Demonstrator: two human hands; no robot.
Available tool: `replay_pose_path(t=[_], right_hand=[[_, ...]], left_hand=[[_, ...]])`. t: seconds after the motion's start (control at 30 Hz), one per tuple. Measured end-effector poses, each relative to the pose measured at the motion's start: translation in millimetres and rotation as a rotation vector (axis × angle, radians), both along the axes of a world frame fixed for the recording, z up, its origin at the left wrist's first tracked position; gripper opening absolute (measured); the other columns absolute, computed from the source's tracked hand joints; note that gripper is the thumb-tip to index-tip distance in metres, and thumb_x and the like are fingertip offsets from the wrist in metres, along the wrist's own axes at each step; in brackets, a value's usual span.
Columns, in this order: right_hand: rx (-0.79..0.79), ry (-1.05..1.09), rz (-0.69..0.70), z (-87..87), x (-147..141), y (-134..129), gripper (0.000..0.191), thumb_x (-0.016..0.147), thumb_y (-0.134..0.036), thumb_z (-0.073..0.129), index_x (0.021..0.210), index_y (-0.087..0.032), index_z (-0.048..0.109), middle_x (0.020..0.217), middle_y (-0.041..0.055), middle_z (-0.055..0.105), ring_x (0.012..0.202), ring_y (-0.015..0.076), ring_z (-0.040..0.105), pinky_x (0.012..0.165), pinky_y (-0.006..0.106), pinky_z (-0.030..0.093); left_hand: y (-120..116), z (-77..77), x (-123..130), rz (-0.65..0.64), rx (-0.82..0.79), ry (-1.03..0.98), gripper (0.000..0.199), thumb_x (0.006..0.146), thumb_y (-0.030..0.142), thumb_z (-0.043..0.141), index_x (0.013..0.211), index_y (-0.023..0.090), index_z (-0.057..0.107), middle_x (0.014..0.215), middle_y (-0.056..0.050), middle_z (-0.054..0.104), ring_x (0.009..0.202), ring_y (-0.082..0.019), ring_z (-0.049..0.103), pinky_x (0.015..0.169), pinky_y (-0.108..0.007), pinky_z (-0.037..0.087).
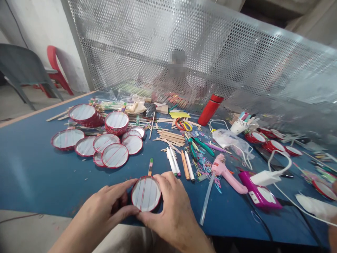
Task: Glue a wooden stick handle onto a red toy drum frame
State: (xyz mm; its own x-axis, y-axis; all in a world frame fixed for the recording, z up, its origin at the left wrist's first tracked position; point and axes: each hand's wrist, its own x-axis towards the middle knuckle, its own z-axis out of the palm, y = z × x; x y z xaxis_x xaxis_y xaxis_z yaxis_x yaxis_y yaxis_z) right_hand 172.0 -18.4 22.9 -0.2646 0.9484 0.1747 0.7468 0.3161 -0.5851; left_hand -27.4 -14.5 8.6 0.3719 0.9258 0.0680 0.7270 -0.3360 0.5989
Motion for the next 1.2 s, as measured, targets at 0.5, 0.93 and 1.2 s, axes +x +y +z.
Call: replay_pose_path(t=[0.5,0.93,1.2], right_hand=[[-0.032,-0.061,-0.048,-0.2,-1.2,-0.9,0.052,0.065,-0.035,0.08,0.112,-0.02,0.061,0.105,0.0067,0.058,0.095,0.0254,0.058,0.083,0.042,0.049],[-0.112,-0.155,-0.069,12.9,-5.3,3.2,0.051,0.06,-0.036,0.084,0.105,-0.022,0.065,0.098,0.0036,0.058,0.094,0.0252,0.058,0.079,0.04,0.048],[-0.137,-0.228,-0.072,17.6,-6.7,4.3,0.053,0.059,-0.038,0.085,0.104,-0.02,0.065,0.1,0.0045,0.058,0.095,0.0258,0.058,0.081,0.041,0.048]], left_hand=[[1.0,10.3,4.0,0.021,-0.118,0.084,0.04,0.087,0.026,0.061,0.127,0.024,0.063,0.084,-0.003,0.073,0.076,-0.022,0.066,0.075,-0.033,0.048],[4.5,25.4,9.3,0.042,-0.231,0.191,0.021,0.088,0.025,0.062,0.107,0.022,0.07,0.087,-0.004,0.074,0.083,-0.024,0.069,0.073,-0.03,0.047],[9.2,19.1,5.6,0.022,-0.169,0.161,0.068,0.083,0.029,0.066,0.146,0.023,0.041,0.078,0.0,0.072,0.069,-0.02,0.068,0.065,-0.025,0.046]])
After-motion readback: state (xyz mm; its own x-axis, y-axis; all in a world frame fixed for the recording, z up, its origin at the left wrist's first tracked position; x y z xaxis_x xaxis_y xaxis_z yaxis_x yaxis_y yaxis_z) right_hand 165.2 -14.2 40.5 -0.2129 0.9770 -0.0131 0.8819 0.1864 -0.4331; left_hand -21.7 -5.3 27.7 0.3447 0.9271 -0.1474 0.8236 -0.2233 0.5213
